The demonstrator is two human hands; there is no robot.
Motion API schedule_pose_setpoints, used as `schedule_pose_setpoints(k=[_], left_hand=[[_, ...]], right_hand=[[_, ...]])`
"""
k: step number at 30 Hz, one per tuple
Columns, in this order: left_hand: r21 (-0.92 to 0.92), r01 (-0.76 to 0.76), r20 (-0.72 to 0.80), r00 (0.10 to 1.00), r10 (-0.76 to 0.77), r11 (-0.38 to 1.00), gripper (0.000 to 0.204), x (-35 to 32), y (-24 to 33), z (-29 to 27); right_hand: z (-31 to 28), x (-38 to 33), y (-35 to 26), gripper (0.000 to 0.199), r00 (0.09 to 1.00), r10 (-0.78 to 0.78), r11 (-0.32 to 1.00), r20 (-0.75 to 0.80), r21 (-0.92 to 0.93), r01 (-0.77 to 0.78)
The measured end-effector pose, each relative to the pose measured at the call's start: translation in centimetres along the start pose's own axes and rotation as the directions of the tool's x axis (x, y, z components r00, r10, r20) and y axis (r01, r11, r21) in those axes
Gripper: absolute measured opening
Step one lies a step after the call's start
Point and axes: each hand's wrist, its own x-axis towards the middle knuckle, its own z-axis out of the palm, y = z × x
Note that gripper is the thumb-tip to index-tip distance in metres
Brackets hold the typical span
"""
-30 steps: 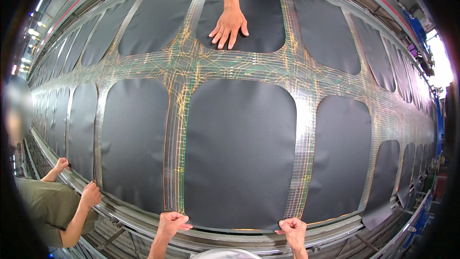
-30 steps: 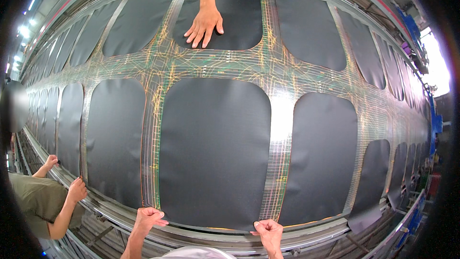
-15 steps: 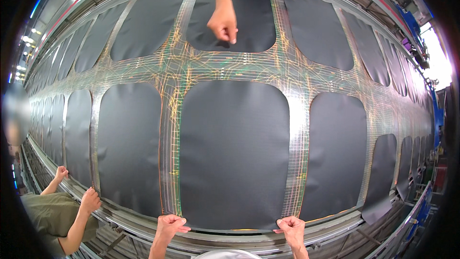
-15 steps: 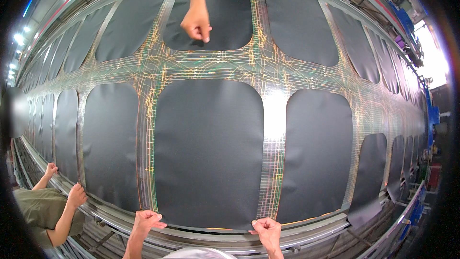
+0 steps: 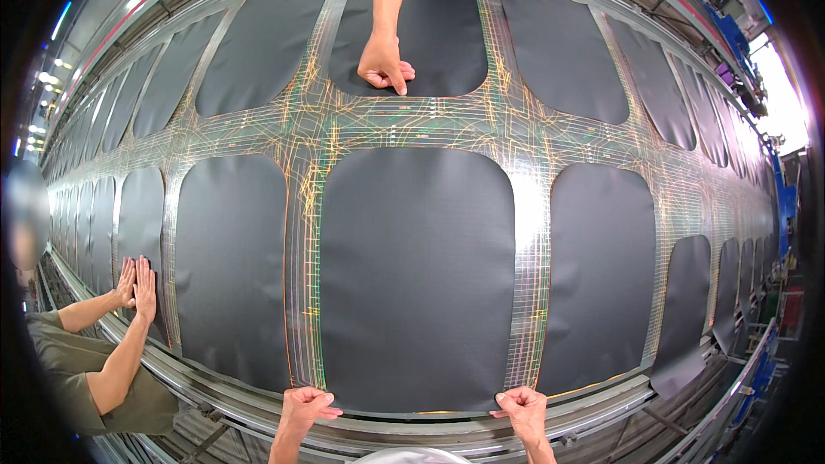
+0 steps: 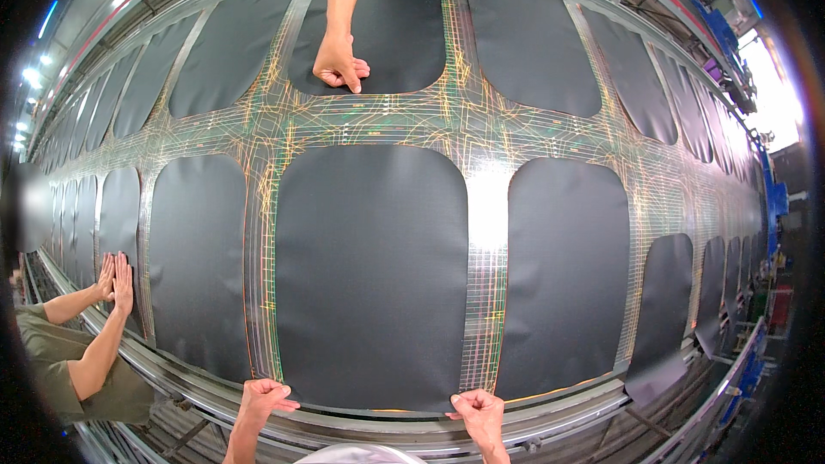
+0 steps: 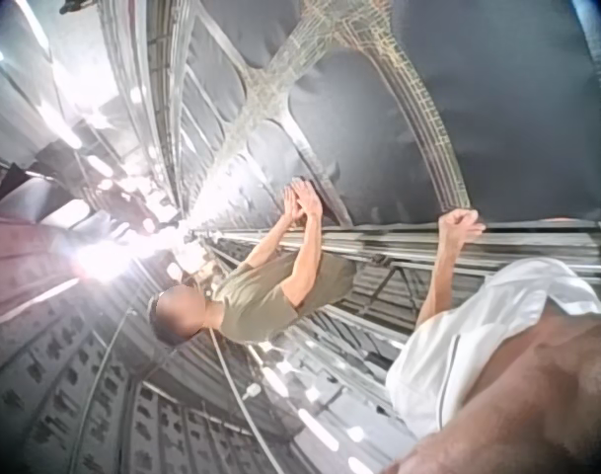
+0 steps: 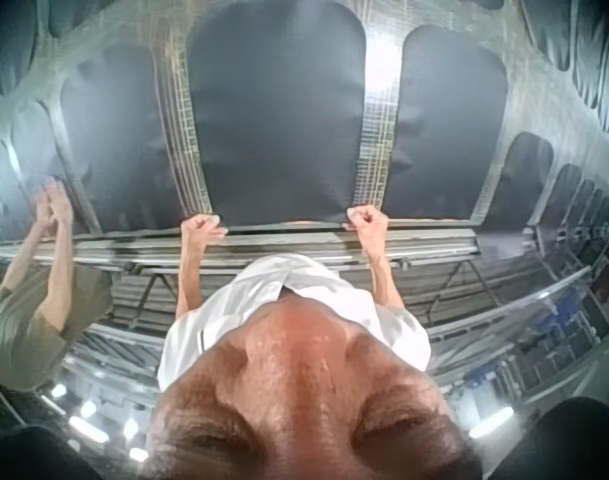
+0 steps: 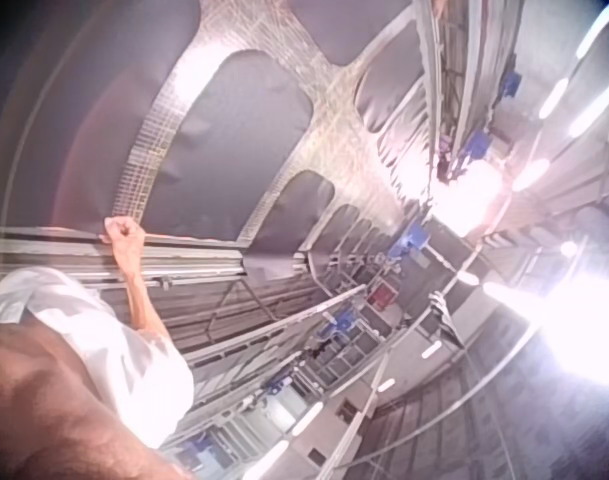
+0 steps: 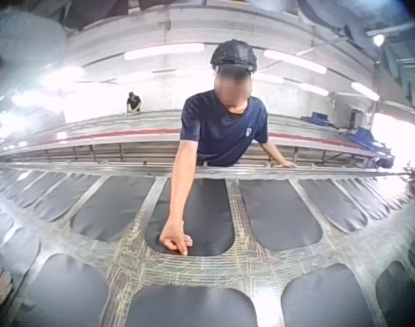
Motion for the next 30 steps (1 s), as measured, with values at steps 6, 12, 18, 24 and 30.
schedule_pose_setpoints(k=[6, 12, 18, 24, 30], left_hand=[[-0.009, 0.002, 0.003, 1.000, -0.002, 1.000, 0.018, -0.05, 0.06, 0.04], [-0.014, -0.006, 0.021, 1.000, 0.006, 1.000, 0.017, 0.24, -0.57, -0.28], [-0.031, 0.003, 0.023, 1.000, -0.003, 1.000, 0.017, 0.31, -0.66, -0.36], [-0.029, 0.008, 0.021, 1.000, -0.008, 1.000, 0.017, 0.42, -0.88, -0.42], [-0.035, 0.010, 0.022, 1.000, -0.009, 0.999, 0.018, 0.16, -0.43, -0.19]], right_hand=[[0.17, -0.09, -0.22, 0.011, 1.000, 0.011, 1.000, -0.010, 0.019, -0.011], [-0.29, 0.00, 0.29, 0.009, 0.999, 0.044, 0.999, 0.002, 0.008, -0.044], [-0.33, 0.07, 0.55, 0.010, 0.999, 0.034, 0.999, 0.001, 0.024, -0.034], [-0.39, -0.02, 0.49, 0.010, 0.999, 0.034, 0.999, 0.005, 0.015, -0.034], [-0.34, 0.08, 0.45, 0.011, 0.999, 0.046, 0.999, -0.006, 0.009, -0.045]])
